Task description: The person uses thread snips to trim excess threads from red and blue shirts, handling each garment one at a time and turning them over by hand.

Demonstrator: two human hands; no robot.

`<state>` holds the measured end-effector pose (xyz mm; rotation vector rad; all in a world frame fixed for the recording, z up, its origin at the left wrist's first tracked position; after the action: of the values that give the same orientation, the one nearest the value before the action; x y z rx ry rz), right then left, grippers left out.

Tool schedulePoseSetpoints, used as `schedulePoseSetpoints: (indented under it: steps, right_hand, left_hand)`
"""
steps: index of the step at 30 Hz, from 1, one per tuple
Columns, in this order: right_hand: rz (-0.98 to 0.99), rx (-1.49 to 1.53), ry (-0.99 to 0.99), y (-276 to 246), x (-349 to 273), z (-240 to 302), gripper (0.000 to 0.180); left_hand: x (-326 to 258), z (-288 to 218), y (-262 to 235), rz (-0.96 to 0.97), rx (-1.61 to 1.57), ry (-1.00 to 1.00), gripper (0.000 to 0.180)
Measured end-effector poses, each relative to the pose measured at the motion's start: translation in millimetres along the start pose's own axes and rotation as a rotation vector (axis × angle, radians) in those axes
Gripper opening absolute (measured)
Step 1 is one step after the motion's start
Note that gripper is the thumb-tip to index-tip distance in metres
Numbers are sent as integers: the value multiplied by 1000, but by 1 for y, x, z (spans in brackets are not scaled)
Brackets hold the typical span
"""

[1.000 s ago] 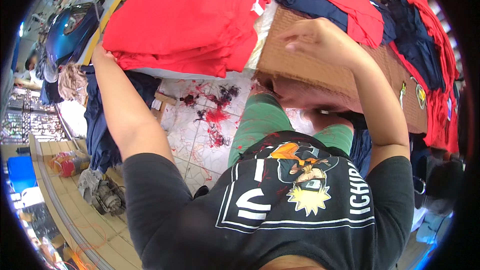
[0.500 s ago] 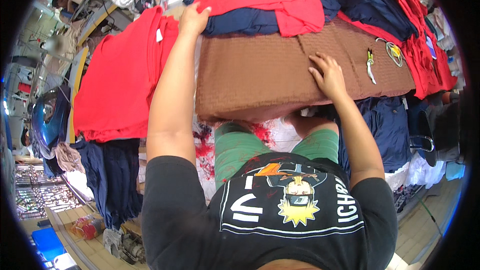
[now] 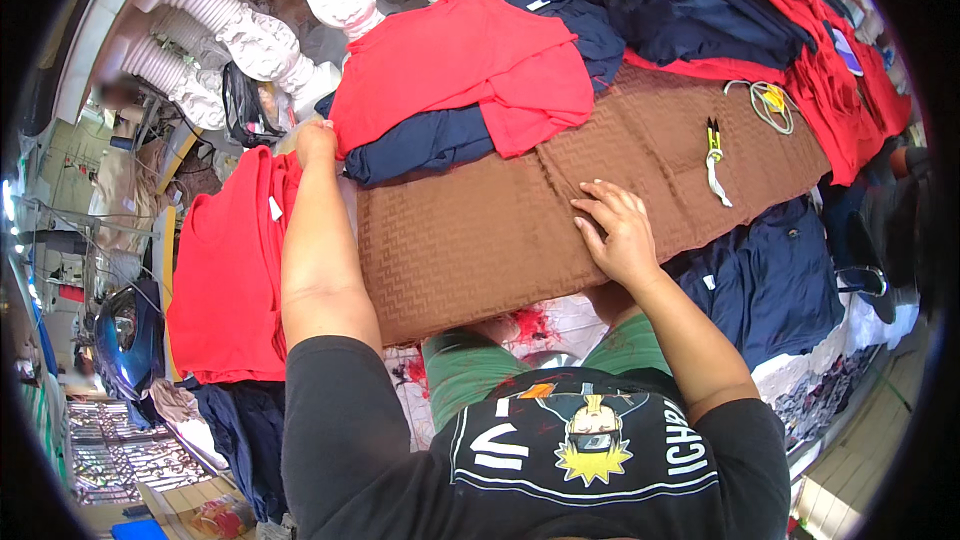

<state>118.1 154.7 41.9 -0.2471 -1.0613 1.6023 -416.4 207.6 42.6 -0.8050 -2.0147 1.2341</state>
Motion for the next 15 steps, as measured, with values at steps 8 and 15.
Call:
schedulePoseSetpoints:
  steps: [8, 15]
  right_hand:
    - [-18, 22, -18, 9, 1, 2, 22]
    - [-10, -12, -2, 6, -1, 0, 21]
  left_hand:
    - [-1, 41, 17, 48, 57, 252, 35]
    - [-16, 12, -5, 99, 242, 106, 34]
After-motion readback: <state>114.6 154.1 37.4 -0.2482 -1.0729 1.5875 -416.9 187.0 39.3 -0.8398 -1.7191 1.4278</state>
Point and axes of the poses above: each hand's wrist, its own x-axis towards the middle knuckle, its own y-axis out of the palm, z = x × y, the point moved 6 cm from there along x, towards the middle knuckle, and after that the axes turned 14 degrees about y, right-handed, at the moved point
